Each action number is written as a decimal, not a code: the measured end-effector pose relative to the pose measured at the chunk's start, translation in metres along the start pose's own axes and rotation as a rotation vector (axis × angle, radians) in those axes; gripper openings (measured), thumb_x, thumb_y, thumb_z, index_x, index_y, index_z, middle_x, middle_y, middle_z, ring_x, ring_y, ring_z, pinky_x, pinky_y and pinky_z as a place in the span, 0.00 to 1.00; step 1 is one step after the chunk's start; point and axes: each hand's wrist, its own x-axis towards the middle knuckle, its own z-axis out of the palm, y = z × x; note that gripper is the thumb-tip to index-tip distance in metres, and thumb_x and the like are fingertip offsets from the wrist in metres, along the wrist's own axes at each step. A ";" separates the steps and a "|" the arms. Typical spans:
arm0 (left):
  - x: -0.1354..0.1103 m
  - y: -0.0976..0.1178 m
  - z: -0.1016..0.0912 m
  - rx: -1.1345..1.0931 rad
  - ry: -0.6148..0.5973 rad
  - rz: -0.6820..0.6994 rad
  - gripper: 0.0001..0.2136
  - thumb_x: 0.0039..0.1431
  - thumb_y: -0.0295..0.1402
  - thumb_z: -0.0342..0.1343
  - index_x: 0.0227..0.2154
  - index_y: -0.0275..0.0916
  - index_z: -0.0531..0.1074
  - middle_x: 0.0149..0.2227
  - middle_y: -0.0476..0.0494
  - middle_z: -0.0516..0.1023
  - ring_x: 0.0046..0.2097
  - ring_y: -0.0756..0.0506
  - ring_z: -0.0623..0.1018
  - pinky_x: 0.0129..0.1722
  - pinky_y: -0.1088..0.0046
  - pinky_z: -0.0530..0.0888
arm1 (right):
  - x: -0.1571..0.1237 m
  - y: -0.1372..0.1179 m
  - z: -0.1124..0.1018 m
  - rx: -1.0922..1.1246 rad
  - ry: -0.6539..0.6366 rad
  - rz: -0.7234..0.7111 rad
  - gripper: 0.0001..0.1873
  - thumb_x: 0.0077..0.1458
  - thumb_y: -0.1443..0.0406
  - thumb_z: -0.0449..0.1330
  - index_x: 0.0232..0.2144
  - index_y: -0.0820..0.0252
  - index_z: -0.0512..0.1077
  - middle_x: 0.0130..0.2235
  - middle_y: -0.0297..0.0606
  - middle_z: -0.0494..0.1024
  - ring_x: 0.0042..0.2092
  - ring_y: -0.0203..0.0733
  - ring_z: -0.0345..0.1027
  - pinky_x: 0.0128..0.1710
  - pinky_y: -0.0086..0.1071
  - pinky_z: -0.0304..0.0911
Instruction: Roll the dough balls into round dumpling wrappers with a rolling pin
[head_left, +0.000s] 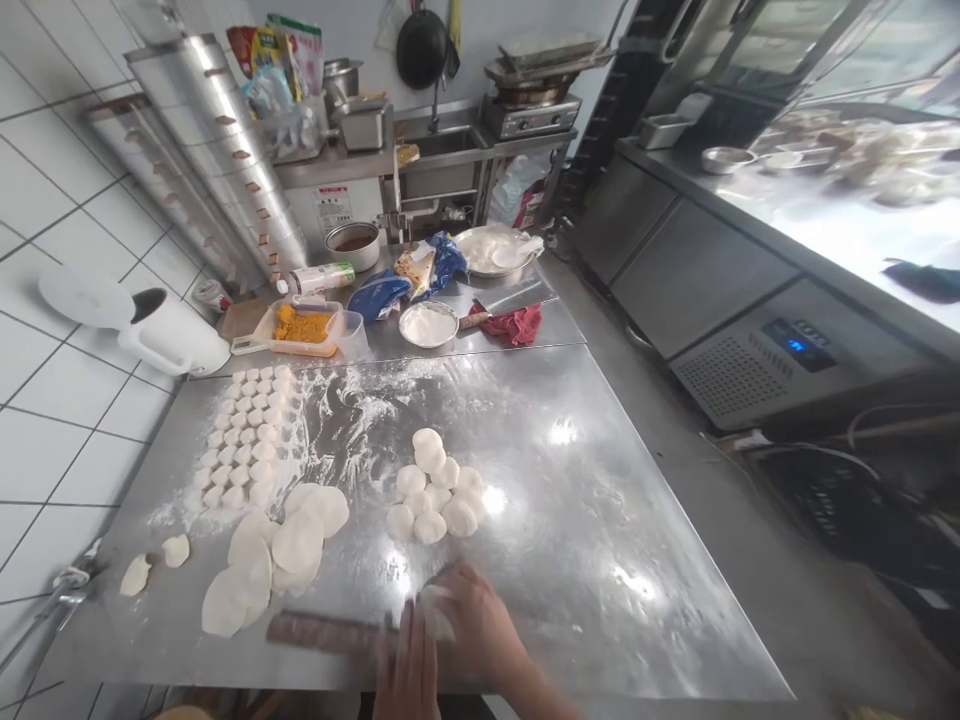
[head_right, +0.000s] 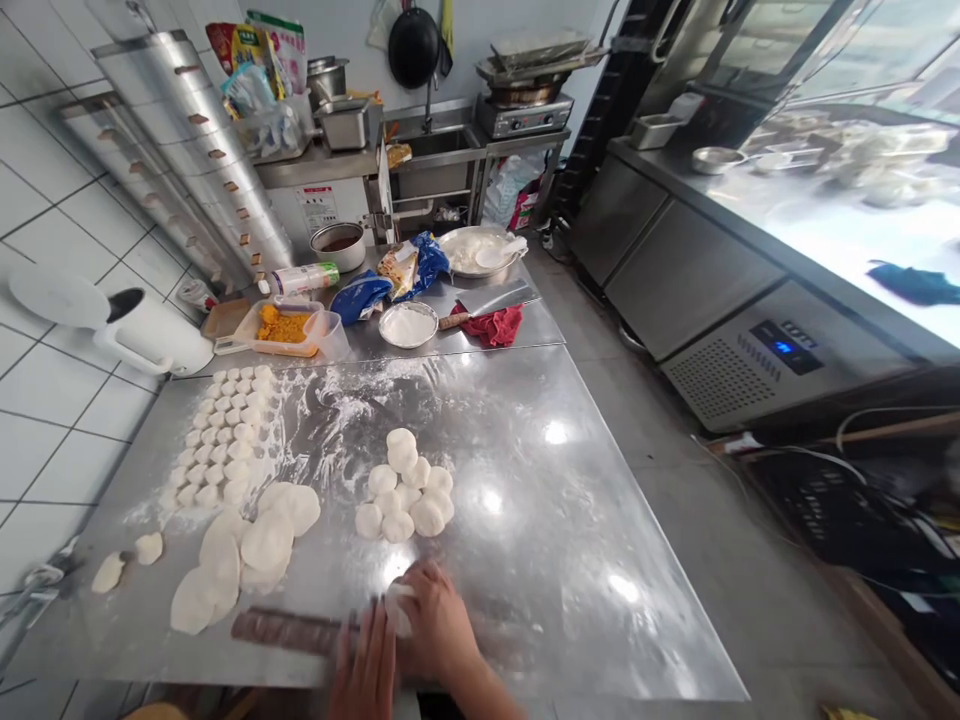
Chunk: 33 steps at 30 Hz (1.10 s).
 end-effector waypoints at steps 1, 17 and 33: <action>-0.011 0.002 0.000 0.048 0.088 0.027 0.45 0.61 0.38 0.61 0.76 0.32 0.44 0.78 0.36 0.45 0.79 0.36 0.48 0.77 0.44 0.53 | -0.006 0.001 0.001 0.022 0.009 0.024 0.17 0.66 0.68 0.49 0.43 0.55 0.78 0.46 0.43 0.81 0.51 0.47 0.76 0.54 0.38 0.69; 0.022 0.007 -0.003 -0.039 -0.181 0.043 0.45 0.62 0.43 0.61 0.75 0.30 0.47 0.77 0.32 0.49 0.77 0.30 0.52 0.78 0.40 0.47 | -0.007 0.011 0.001 0.083 0.097 0.042 0.19 0.68 0.67 0.46 0.50 0.56 0.75 0.51 0.48 0.81 0.56 0.53 0.73 0.59 0.46 0.65; 0.021 0.016 0.001 -0.041 -0.042 0.032 0.50 0.59 0.56 0.61 0.75 0.30 0.50 0.76 0.28 0.55 0.77 0.27 0.51 0.73 0.37 0.58 | 0.000 0.016 -0.010 0.100 0.108 0.069 0.17 0.68 0.64 0.48 0.37 0.53 0.77 0.44 0.42 0.82 0.49 0.51 0.76 0.53 0.42 0.68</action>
